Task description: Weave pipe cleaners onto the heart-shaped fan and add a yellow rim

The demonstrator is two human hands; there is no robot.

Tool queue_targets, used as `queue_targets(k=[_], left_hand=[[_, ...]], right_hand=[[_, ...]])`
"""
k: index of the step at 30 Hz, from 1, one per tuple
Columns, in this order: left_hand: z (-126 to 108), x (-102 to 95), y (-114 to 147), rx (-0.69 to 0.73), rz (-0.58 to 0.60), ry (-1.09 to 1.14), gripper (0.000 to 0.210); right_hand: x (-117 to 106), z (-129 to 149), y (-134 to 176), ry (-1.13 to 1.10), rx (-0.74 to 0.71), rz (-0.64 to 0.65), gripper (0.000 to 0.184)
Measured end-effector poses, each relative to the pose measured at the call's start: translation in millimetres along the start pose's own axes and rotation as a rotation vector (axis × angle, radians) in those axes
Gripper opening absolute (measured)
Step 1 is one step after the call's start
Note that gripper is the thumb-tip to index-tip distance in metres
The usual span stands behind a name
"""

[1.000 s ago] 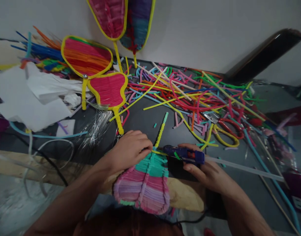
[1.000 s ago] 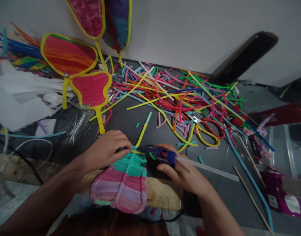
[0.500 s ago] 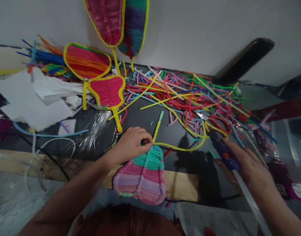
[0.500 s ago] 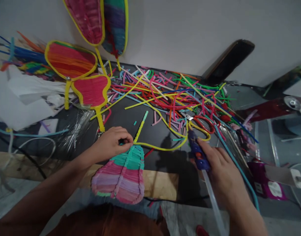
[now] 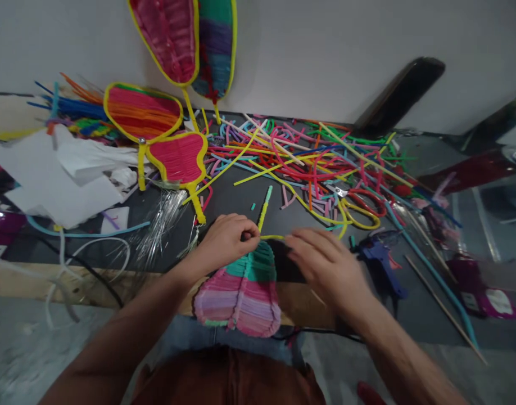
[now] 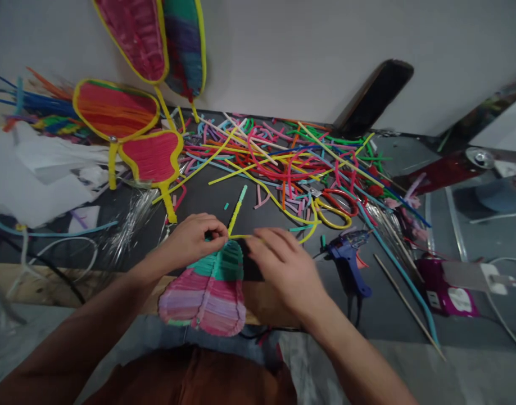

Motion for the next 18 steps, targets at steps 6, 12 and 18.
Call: queue_targets(k=[6,12,18], left_hand=[[3,-1.3,5,0.037,0.01,-0.028,0.012],[2,-5.5,12,0.072,0.086,-0.168,0.025],[-3,-7.8,11,0.018,0.184,-0.137,0.021]], right_hand=[[57,5,-29,-0.034,-0.058,0.114,0.021],[56,-5,-22,-0.145,0.198,0.095,0.018],[61,4,-26,-0.345,0.327,0.185,0.016]])
Point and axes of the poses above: each hand's wrist, its own y-axis away from the middle knuckle, its own x-axis out of the palm, z = x × y, the point moved 3 cm from there along -y, towards the middle knuckle, and after that the axes turned 9 degrees about x, right-handed, at the moved point
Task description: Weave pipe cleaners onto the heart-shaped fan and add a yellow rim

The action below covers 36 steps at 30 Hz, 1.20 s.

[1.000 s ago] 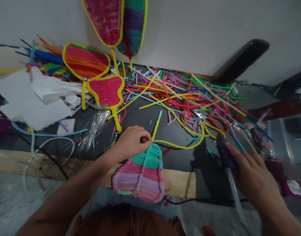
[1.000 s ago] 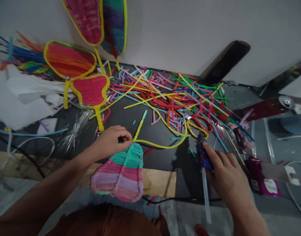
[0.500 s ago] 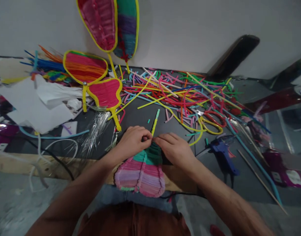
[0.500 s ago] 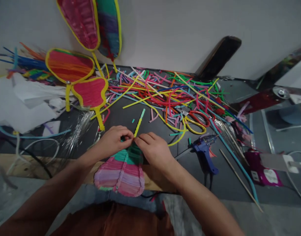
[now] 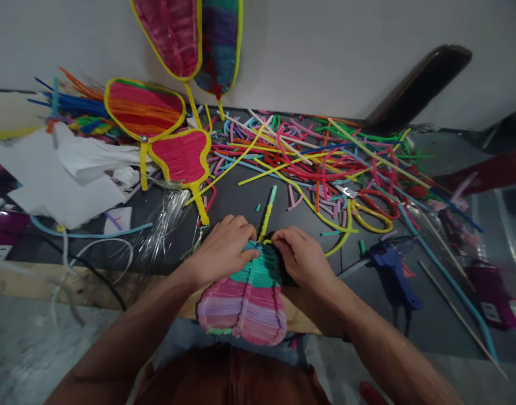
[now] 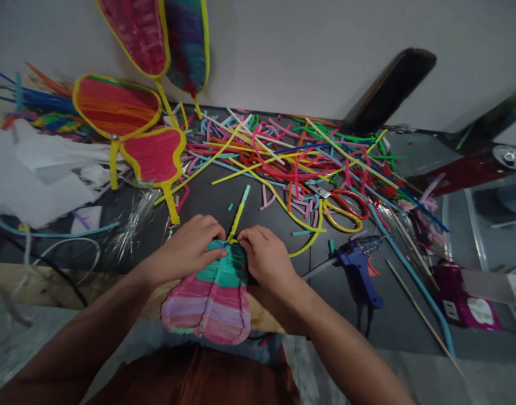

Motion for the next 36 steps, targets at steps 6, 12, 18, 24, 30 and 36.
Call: queue_targets(k=[6,12,18,24,30,36], left_hand=[[9,5.2,-4,-0.138,0.044,0.528,0.022],[11,17.3,-7,-0.229,0.036,1.084,0.035],[11,15.8,-6,-0.262,0.016,1.173,0.039],[13,17.4,-7,-0.272,0.017,1.218,0.039],[10,16.3,-8,-0.301,-0.026,1.199,0.032],[7,16.4,-12,-0.331,-0.089,1.189,0.028]], right_hand=[[2,2,2,-0.144,0.028,0.019,0.014],[1,1,3,-0.227,0.019,-0.003,0.014],[0,1,6,-0.246,0.021,0.038,0.014],[0,1,5,-0.176,0.005,0.058,0.015],[0,1,5,-0.124,-0.002,0.067,0.017],[1,2,6,-0.066,-0.033,0.067,0.018]])
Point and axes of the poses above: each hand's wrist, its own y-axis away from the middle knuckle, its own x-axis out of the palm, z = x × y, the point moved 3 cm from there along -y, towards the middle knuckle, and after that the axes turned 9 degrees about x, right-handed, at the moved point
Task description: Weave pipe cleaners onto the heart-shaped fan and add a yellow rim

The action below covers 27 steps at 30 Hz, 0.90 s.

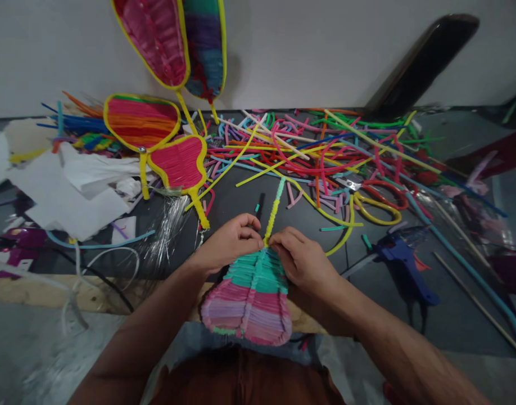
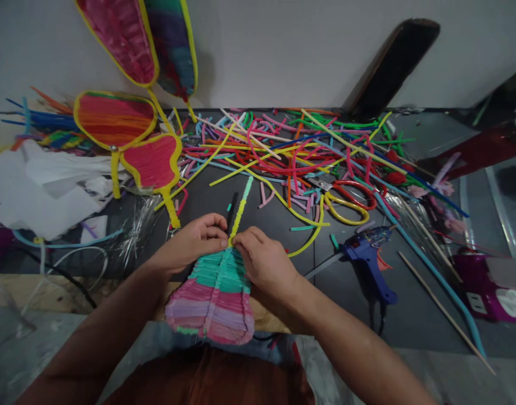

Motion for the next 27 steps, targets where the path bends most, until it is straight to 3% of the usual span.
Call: queue_targets(k=[6,11,16,27], left_hand=[[2.0,0.2,0.0,0.019,-0.028,0.003,0.033],[2.6,-0.9,0.2,0.029,-0.076,0.005,0.032],[2.2,-0.5,1.2,0.031,-0.128,0.062,0.033],[2.7,-4.2,3.7,0.017,-0.107,0.09,0.033]], right_hand=[[0.1,0.5,0.7,0.065,0.004,-0.013,0.02],[-5.1,3.9,2.9,-0.051,-0.061,0.001,0.017],[-3.8,3.5,5.0,-0.032,-0.041,-0.017,0.017],[1.8,-2.5,6.0,-0.031,-0.074,-0.059,0.018]])
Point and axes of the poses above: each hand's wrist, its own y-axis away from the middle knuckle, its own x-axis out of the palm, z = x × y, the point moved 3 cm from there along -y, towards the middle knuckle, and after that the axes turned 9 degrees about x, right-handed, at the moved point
